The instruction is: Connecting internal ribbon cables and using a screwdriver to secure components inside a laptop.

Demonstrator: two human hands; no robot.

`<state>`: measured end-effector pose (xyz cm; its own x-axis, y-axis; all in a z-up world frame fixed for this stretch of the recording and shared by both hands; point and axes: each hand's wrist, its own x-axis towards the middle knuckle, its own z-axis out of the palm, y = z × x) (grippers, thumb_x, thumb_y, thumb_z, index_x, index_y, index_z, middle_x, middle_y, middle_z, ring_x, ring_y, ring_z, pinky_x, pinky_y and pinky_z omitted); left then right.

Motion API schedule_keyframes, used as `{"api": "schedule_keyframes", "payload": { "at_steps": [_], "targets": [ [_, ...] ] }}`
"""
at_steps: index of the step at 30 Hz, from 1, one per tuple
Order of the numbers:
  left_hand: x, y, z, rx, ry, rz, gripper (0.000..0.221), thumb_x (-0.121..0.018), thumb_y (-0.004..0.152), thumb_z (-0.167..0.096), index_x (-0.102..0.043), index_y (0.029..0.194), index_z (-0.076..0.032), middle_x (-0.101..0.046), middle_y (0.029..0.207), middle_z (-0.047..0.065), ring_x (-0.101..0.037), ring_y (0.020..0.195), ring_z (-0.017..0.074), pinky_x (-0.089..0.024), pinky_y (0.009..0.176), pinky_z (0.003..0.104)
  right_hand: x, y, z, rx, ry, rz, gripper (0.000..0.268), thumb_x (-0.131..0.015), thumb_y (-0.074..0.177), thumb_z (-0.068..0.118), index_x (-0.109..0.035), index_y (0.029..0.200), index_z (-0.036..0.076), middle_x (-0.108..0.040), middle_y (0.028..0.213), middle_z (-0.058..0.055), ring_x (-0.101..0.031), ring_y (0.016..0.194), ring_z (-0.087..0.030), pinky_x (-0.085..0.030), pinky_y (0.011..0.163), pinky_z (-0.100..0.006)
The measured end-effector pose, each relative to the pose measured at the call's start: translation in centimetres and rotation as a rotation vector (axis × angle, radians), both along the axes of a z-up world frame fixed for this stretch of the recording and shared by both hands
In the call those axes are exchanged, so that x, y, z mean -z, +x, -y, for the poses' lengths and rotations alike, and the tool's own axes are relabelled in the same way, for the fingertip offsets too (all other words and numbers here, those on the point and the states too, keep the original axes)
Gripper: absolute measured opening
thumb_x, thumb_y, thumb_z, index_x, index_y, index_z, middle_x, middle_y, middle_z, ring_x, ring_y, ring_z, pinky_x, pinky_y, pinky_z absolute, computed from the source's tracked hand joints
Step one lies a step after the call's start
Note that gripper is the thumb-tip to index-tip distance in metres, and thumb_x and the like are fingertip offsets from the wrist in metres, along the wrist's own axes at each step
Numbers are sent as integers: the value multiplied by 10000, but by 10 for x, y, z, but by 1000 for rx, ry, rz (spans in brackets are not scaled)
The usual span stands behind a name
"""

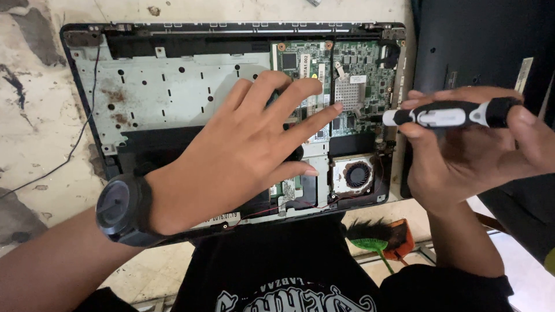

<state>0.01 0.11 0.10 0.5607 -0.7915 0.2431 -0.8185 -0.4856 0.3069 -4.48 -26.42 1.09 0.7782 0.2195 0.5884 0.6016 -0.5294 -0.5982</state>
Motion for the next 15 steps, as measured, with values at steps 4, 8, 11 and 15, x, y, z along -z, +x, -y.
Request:
{"api": "schedule_keyframes", "payload": {
  "at_steps": [4, 8, 11, 15],
  "targets": [
    [-1, 1, 0, 4, -3, -25, 853, -785, 890, -659, -521, 1521, -150, -450, 1445, 107, -472, 1238, 307, -462, 968, 461, -3, -3, -1, -53, 79, -25, 718, -501, 984, -238, -267, 1461, 244, -522, 1082, -430, -626, 830, -509, -604, 808, -585],
    [-1, 0, 0, -4, -1, -2, 880, -792, 877, -685, -524, 1523, -151, -457, 1443, 102, -478, 1239, 299, -461, 990, 458, -11, 0, 7, -82, -45, 0, 1026, -820, 900, -317, -337, 1578, 283, -383, 1269, -263, -577, 913, -394, -651, 942, -635],
    [0, 0, 0, -7, 17, 1, 863, -763, 885, -698, -526, 1520, -164, -451, 1442, 93, -472, 1230, 291, -467, 951, 441, -17, -1, -4, -111, 4, -120, 840, -426, 1015, -264, -240, 1554, 353, -527, 1057, -495, -659, 876, -543, -590, 775, -530],
    [0, 0, 0, -8, 26, 14, 871, -749, 902, -707, -512, 1539, -162, -446, 1446, 96, -466, 1234, 297, -458, 966, 451, -3, 3, 2, -148, 28, 27, 697, -482, 943, -162, -264, 1488, 213, -492, 1058, -427, -647, 917, -565, -585, 842, -590]
  ]
}}
